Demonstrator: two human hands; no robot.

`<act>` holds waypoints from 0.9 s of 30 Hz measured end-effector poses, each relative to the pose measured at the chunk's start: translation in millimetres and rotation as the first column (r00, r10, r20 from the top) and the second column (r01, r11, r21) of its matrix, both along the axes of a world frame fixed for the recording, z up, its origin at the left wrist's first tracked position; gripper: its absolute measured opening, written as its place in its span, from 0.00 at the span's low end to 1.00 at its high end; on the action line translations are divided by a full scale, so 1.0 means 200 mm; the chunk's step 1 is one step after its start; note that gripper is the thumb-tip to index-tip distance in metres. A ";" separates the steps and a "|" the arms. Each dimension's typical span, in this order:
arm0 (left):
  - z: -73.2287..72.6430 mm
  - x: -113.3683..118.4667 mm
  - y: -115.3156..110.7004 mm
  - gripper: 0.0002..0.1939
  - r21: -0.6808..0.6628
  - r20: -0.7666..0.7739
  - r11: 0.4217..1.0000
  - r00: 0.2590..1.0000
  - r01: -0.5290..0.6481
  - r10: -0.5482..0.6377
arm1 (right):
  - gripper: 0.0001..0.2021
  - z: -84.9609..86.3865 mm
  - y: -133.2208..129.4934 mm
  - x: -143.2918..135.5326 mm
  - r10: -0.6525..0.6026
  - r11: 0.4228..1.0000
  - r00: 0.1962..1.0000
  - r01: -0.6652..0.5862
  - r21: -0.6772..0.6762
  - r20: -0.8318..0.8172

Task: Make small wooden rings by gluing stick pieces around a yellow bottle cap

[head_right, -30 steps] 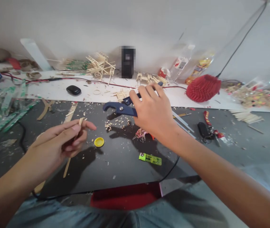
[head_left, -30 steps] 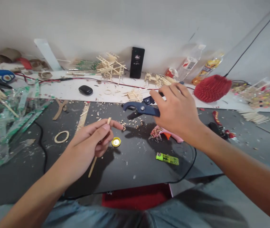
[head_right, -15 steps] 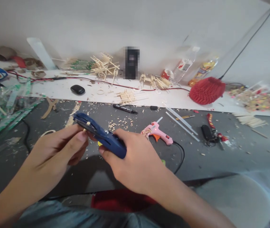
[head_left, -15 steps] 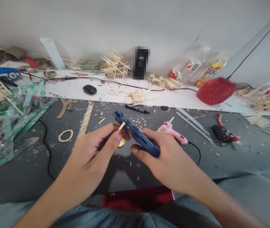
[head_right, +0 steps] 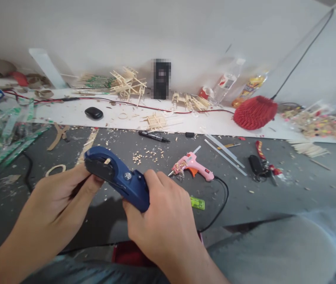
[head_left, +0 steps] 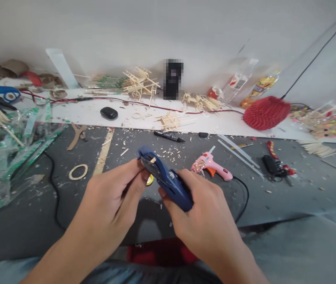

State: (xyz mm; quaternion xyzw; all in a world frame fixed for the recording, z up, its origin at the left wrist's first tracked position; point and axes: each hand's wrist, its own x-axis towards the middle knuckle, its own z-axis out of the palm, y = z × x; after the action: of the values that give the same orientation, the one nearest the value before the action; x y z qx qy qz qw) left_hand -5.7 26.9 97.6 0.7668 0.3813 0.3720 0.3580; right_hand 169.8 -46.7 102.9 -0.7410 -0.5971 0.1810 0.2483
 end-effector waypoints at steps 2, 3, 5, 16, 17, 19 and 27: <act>-0.01 0.01 0.00 0.15 0.007 -0.013 1.000 1.000 -0.014 0.014 | 0.05 -0.01 0.00 0.00 -0.004 1.000 1.000 0.004 0.002 -0.011; -0.01 0.01 0.00 0.15 0.009 -0.018 1.000 1.000 -0.019 0.019 | 0.05 -0.01 0.00 0.00 -0.009 1.000 1.000 0.009 0.003 -0.007; -0.01 0.01 0.01 0.16 0.010 -0.015 1.000 1.000 -0.026 0.026 | 0.07 -0.03 0.00 0.00 -0.023 1.000 1.000 0.023 0.006 0.014; -0.02 0.05 -0.03 0.19 -0.033 -0.032 0.994 0.994 -0.105 0.104 | 0.07 -0.04 0.00 -0.03 -0.032 0.997 0.998 0.028 -0.069 -0.061; -0.01 0.05 -0.04 0.19 -0.041 -0.037 0.992 0.993 -0.117 0.116 | 0.08 -0.04 0.00 -0.04 -0.030 0.997 0.997 0.025 -0.069 -0.072; -0.01 0.06 -0.04 0.18 -0.053 -0.045 0.990 0.991 -0.131 0.129 | 0.09 -0.05 0.00 -0.05 -0.031 0.997 0.995 0.025 -0.068 -0.095; -0.01 0.05 -0.04 0.17 -0.056 -0.075 0.988 0.987 -0.145 0.141 | 0.11 -0.04 0.01 -0.07 -0.050 0.998 0.991 0.044 -0.049 -0.127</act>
State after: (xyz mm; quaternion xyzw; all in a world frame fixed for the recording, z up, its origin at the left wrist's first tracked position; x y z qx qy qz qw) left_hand 3.4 19.6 95.5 0.7388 0.4590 0.3575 0.3402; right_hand 155.3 -45.3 94.0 -0.7474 -0.5578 0.2360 0.2730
